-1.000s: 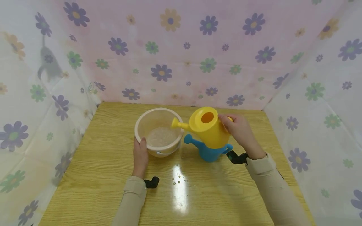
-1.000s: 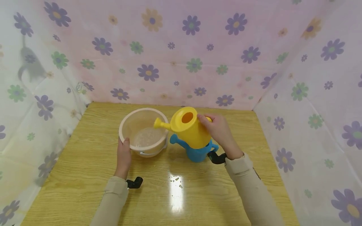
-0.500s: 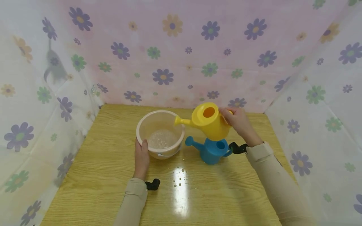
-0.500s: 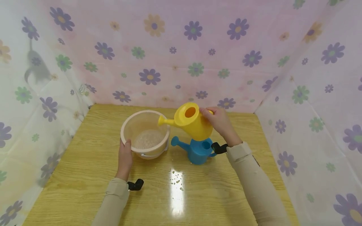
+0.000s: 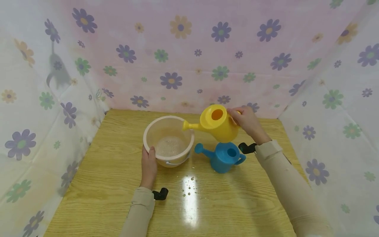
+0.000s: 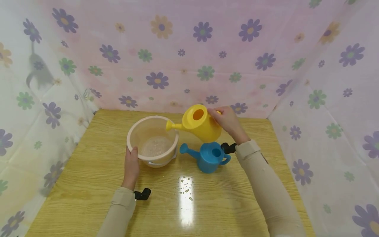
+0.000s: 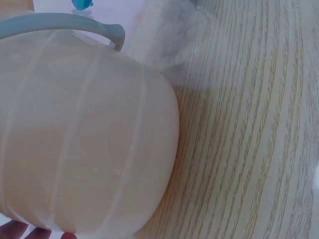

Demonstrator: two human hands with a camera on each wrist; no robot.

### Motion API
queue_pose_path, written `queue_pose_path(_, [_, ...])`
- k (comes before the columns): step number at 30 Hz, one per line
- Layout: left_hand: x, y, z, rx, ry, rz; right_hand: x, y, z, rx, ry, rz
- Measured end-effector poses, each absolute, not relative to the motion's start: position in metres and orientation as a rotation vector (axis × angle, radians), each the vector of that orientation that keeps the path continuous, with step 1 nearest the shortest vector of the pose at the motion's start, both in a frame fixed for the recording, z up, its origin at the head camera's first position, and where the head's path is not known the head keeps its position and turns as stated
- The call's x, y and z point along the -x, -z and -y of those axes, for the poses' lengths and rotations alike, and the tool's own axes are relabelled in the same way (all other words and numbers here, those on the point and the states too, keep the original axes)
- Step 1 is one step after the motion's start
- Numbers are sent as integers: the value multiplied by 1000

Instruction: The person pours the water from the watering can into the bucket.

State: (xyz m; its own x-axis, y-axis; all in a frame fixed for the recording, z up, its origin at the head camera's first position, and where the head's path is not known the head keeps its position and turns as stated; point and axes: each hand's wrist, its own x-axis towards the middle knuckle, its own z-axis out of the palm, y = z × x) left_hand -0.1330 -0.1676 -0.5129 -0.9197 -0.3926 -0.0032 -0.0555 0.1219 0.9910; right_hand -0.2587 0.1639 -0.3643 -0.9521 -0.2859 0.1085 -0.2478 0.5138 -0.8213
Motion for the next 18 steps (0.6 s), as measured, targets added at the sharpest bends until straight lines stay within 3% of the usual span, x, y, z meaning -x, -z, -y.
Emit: queue_pose_path(18, [128,513,171,-410,1887,2151,267,370,-151,503,1295,-2725])
